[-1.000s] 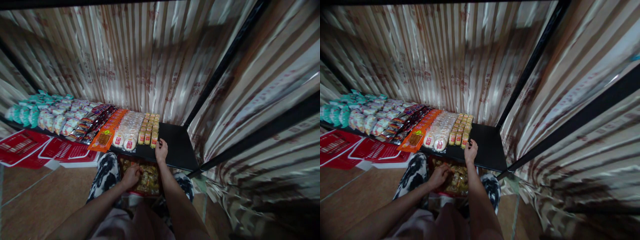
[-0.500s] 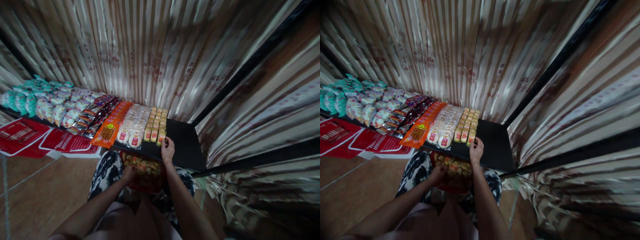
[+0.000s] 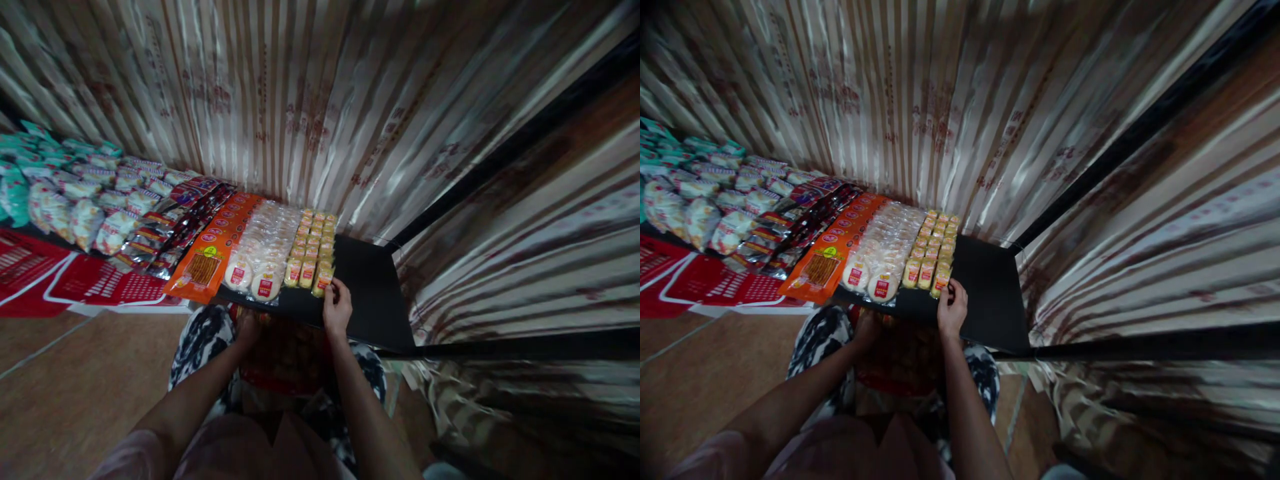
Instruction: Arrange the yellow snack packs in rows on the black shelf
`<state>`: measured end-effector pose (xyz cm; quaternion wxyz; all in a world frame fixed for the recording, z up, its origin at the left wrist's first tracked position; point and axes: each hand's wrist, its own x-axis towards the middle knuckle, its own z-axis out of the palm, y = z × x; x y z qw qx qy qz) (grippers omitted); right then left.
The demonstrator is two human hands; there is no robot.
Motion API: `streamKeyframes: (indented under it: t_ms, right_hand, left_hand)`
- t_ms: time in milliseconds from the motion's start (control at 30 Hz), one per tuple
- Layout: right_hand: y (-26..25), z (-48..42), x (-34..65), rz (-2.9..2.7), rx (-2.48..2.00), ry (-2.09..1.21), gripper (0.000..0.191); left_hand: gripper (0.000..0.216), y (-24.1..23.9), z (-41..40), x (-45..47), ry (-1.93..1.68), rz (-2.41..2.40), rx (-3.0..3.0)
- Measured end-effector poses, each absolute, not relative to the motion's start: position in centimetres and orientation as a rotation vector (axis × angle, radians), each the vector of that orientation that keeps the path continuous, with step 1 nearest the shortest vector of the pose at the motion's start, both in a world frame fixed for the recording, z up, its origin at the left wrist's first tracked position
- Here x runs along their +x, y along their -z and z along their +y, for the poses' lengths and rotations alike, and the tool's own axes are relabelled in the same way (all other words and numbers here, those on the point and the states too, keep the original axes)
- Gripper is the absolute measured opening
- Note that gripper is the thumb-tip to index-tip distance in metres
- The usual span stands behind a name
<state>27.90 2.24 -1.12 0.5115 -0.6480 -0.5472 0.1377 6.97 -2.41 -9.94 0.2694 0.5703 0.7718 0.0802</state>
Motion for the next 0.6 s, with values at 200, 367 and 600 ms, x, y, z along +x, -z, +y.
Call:
streamKeyframes:
  t_ms: [200, 367, 600]
  right_hand:
    - [0.8, 2.2, 27.9, -1.319, -1.557, -0.343, 0.035]
    - [0.8, 2.1, 27.9, -1.308, -1.541, -0.354, 0.033]
    - [0.8, 2.1, 28.1, -1.273, -1.501, -0.364, 0.034]
  left_hand:
    - [0.033, 10.6, -2.2, 7.7, -0.086, 2.097, 1.651]
    - [0.037, 10.6, -2.6, 8.2, 0.008, 2.131, 1.658]
    - [0.033, 9.6, -3.7, 8.7, -0.136, 2.157, 1.747]
